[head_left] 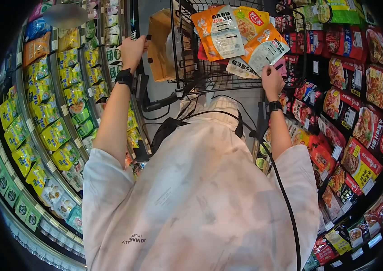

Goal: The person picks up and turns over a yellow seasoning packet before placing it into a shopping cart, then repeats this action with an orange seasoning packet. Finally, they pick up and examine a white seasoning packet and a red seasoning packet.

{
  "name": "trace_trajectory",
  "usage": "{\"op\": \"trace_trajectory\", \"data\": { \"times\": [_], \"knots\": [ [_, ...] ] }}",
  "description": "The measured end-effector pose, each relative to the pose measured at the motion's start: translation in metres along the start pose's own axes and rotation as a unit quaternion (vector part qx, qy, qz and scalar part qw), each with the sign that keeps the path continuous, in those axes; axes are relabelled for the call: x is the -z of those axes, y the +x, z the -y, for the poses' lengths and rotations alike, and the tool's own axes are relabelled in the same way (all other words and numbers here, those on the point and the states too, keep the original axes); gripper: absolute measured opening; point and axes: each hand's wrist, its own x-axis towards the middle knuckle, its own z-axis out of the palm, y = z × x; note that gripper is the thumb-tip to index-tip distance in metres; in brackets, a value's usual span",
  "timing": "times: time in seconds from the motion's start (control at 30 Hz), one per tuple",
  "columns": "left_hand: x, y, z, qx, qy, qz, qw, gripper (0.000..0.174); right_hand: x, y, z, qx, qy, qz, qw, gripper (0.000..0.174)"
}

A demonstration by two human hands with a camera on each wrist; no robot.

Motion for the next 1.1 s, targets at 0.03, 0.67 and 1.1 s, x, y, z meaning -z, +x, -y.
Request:
{"op": "trace_trajectory", "data": {
  "times": [0.03,0.67,1.1],
  "knots": [
    [0.000,-0.003,-0.002,-0.002,0.005,-0.003,1.000,0.025,-0.002,0.001,-0.002,0.003,-0.010,0.001,1.000,0.039],
    [-0.001,-0.005,-0.014,-0.020,0.072,-0.058,0.995,0.031,-0.124,0.118,0.041,0.022,0.402,0.258,0.878,0.037],
    [-0.002,0.002,-0.007,-0.030,0.148,-0.102,0.983,0.029,-0.092,0.108,0.115,0.280,0.153,0.326,0.890,0.030]
  ]
}}
